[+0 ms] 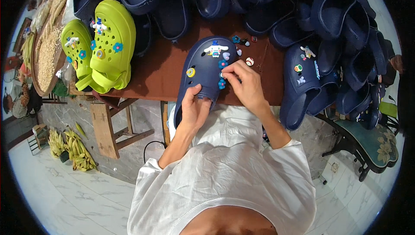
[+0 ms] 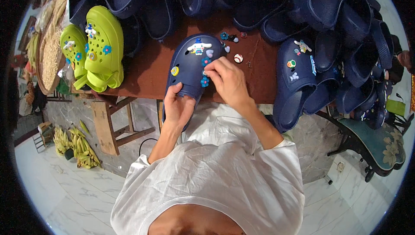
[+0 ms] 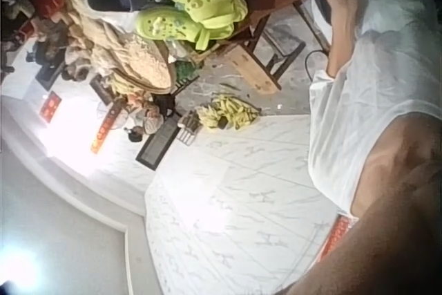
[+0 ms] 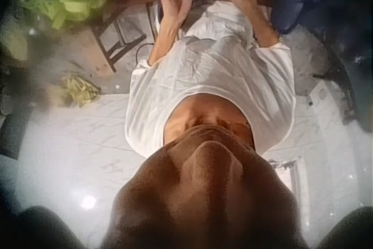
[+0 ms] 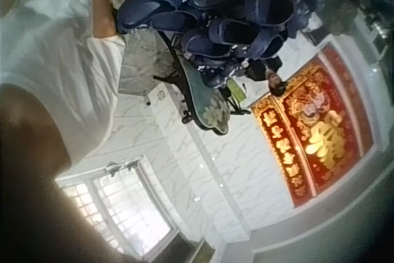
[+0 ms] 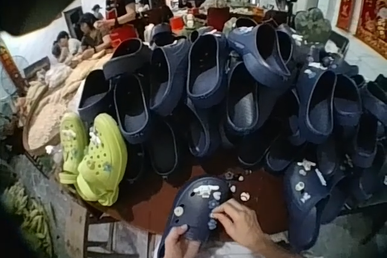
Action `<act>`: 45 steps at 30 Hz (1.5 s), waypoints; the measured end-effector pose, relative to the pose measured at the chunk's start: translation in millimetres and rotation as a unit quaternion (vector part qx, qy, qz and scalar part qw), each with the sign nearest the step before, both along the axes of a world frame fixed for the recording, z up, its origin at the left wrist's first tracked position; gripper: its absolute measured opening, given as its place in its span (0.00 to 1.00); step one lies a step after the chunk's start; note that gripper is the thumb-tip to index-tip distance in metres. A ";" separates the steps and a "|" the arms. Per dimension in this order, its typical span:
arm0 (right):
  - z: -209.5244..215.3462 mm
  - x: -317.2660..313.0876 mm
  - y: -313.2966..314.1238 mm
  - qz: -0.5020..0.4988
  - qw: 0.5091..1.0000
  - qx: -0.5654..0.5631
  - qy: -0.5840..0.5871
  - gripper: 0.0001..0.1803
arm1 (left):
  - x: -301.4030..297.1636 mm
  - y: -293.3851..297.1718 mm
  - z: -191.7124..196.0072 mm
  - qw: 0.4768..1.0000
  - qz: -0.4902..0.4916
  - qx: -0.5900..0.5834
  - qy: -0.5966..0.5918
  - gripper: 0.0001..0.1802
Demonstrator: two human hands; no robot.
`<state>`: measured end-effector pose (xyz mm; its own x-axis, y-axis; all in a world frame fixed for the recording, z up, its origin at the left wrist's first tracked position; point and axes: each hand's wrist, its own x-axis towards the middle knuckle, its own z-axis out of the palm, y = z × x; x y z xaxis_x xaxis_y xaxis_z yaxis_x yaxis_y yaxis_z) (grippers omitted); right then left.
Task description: Attaching decorative charms to the holes of rubber clogs.
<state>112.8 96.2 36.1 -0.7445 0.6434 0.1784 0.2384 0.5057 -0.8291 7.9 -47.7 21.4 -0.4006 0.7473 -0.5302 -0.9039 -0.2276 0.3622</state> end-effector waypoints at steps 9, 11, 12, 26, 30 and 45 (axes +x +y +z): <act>-13.8 7.6 5.3 -0.012 0.999 -0.006 0.036 0.08 | -9.7 -2.2 0.9 0.998 0.036 0.034 -0.028 0.27; -14.6 10.7 21.6 -0.081 0.996 -0.015 0.020 0.09 | -8.5 -3.0 1.0 0.998 0.042 0.030 -0.026 0.27; -20.5 13.3 34.3 -0.108 0.993 0.038 0.010 0.09 | -7.9 -2.2 1.8 0.998 0.044 0.025 -0.024 0.27; -62.1 11.9 87.2 -0.178 0.949 0.233 -0.118 0.17 | 1.4 -10.8 2.2 0.999 0.016 -0.012 -0.025 0.28; -66.8 8.0 90.2 -0.203 0.948 0.212 -0.122 0.14 | 5.0 -12.3 6.3 0.998 0.013 -0.067 0.008 0.27; -28.4 9.5 64.0 -0.125 0.991 -0.050 0.017 0.08 | 16.2 -11.7 8.6 0.990 -0.025 -0.087 0.104 0.26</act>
<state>122.3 160.2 7.7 -0.5535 0.8232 0.1261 0.3170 0.3483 -0.8822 24.1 -59.5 30.1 -0.4799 0.6736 -0.5621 -0.8139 -0.1027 0.5718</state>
